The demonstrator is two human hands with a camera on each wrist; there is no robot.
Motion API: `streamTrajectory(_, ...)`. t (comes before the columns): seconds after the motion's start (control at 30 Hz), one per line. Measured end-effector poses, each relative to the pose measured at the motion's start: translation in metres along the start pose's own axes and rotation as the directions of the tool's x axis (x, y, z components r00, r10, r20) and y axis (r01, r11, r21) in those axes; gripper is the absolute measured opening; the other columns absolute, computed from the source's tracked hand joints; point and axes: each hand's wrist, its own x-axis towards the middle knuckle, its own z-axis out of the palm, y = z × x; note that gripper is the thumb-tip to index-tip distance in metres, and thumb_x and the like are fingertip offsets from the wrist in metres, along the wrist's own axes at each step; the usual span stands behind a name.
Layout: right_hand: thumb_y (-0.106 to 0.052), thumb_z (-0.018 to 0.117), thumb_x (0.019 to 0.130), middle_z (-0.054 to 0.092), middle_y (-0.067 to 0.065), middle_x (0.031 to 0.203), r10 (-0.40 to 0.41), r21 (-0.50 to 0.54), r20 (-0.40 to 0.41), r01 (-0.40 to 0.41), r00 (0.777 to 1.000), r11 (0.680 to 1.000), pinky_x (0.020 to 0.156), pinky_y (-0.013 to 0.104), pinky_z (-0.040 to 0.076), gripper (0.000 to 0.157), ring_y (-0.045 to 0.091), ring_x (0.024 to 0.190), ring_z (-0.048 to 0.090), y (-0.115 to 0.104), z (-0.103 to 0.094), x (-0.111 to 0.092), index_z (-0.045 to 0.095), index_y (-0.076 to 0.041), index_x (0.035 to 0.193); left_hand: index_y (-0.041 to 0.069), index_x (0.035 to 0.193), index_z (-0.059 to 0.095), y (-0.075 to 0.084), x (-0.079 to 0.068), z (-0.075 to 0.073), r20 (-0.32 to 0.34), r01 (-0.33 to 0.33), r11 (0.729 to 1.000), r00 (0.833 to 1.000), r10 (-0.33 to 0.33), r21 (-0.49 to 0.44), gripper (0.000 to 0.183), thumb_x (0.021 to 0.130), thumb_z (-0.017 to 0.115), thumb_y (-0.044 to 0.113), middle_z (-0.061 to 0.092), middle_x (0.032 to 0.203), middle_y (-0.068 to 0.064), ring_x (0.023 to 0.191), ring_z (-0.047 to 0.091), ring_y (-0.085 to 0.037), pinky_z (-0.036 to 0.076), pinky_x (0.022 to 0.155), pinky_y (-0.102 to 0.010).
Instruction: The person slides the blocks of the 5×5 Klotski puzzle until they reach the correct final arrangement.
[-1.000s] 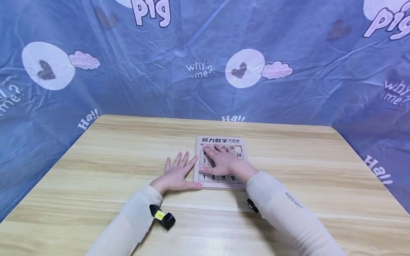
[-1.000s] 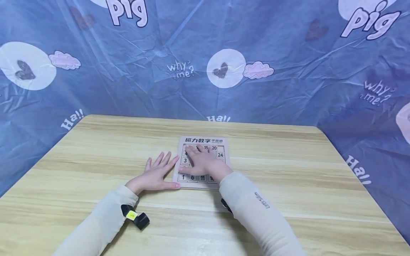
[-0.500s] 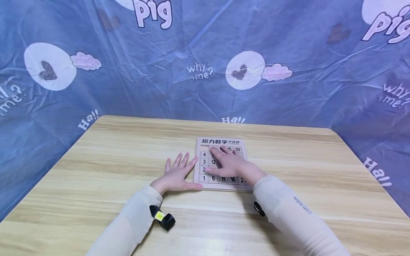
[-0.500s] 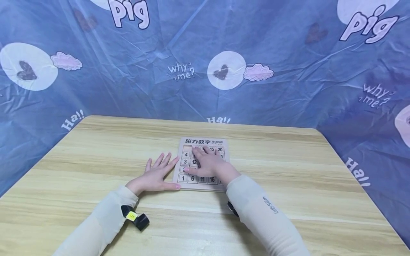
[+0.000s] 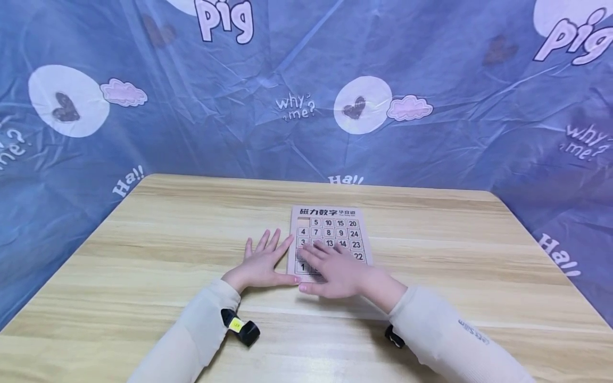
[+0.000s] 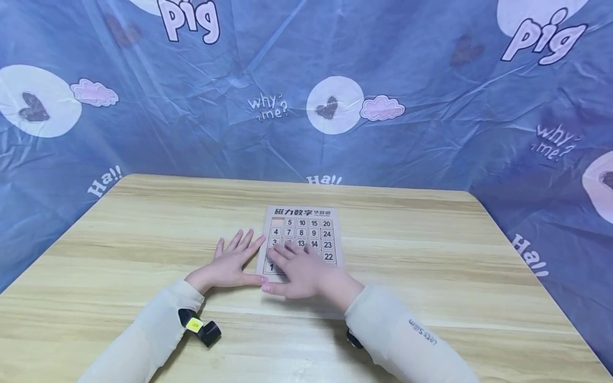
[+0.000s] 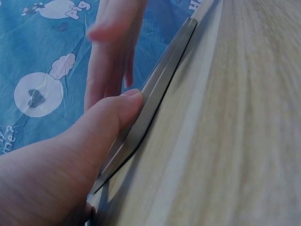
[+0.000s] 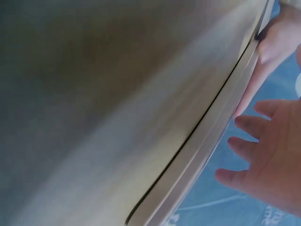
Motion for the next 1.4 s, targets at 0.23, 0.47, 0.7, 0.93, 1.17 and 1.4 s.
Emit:
streamTrajectory(0.23, -0.064, 0.027, 0.081, 0.018, 0.005, 0.141, -0.097, -0.005, 0.016, 0.097, 0.995, 0.995, 0.095, 0.055, 0.011, 0.076, 0.028, 0.127, 0.012, -0.015, 0.003, -0.015, 0.019, -0.015, 0.139, 0.021, 0.14, 0.012, 0.0, 0.0, 0.001, -0.006, 0.003, 1.0, 1.0, -0.003, 0.013, 0.096, 0.066, 0.051, 0.068, 0.002, 0.142, -0.014, 0.127, -0.005, -0.033, -0.009, 0.092, -0.058)
streamTrajectory(0.47, -0.065, 0.029, 0.081, 0.019, 0.006, 0.14, -0.158, -0.023, 0.01, 0.158, 0.987, 0.987, 0.095, 0.055, 0.013, 0.079, 0.028, 0.127, 0.012, -0.024, 0.006, -0.024, 0.02, -0.011, 0.138, 0.022, 0.14, 0.011, -0.001, 0.0, 0.002, -0.007, 0.001, 1.0, 1.0, -0.001, 0.028, 0.094, 0.067, 0.051, 0.067, 0.001, 0.142, -0.014, 0.126, -0.005, -0.033, -0.009, 0.092, -0.058)
streamTrajectory(0.7, -0.066, 0.027, 0.08, 0.02, 0.006, 0.14, -0.169, -0.031, 0.002, 0.169, 0.986, 0.985, 0.095, 0.054, 0.013, 0.08, 0.029, 0.126, 0.012, -0.026, 0.009, -0.026, 0.018, -0.011, 0.138, 0.022, 0.14, 0.01, -0.001, 0.0, 0.001, -0.003, -0.002, 1.0, 1.0, 0.002, 0.029, 0.094, 0.068, 0.051, 0.066, 0.001, 0.142, -0.014, 0.126, -0.005, -0.033, -0.009, 0.092, -0.058)
streamTrajectory(0.93, -0.063, 0.032, 0.081, 0.022, 0.007, 0.139, -0.157, -0.032, -0.006, 0.157, 0.988, 0.987, 0.095, 0.055, 0.013, 0.079, 0.03, 0.127, 0.012, -0.024, 0.009, -0.022, 0.02, -0.01, 0.138, 0.021, 0.14, 0.011, -0.003, 0.0, 0.002, -0.012, -0.01, 1.0, 1.0, 0.011, 0.027, 0.095, 0.067, 0.05, 0.069, 0.001, 0.142, -0.014, 0.126, -0.005, -0.034, -0.009, 0.091, -0.059)
streamTrajectory(1.17, -0.065, 0.03, 0.08, 0.019, 0.007, 0.14, -0.131, -0.036, 0.009, 0.131, 0.991, 0.991, 0.095, 0.054, 0.014, 0.08, 0.029, 0.127, 0.011, -0.023, 0.007, -0.017, 0.019, -0.012, 0.138, 0.021, 0.14, 0.011, -0.002, 0.0, 0.001, -0.008, -0.004, 1.0, 1.0, 0.005, 0.017, 0.096, 0.067, 0.049, 0.069, 0.001, 0.142, -0.014, 0.126, -0.006, -0.033, -0.01, 0.091, -0.058)
streamTrajectory(1.4, -0.067, 0.027, 0.079, 0.016, 0.006, 0.141, -0.093, -0.034, 0.034, 0.094, 0.995, 0.995, 0.096, 0.054, 0.013, 0.081, 0.029, 0.127, 0.01, -0.02, 0.006, -0.011, 0.017, -0.013, 0.139, 0.021, 0.14, 0.01, -0.002, 0.001, 0.001, -0.005, -0.003, 1.0, 1.0, 0.003, 0.019, 0.096, 0.067, 0.05, 0.068, 0.0, 0.142, -0.013, 0.126, -0.007, -0.032, -0.01, 0.092, -0.057)
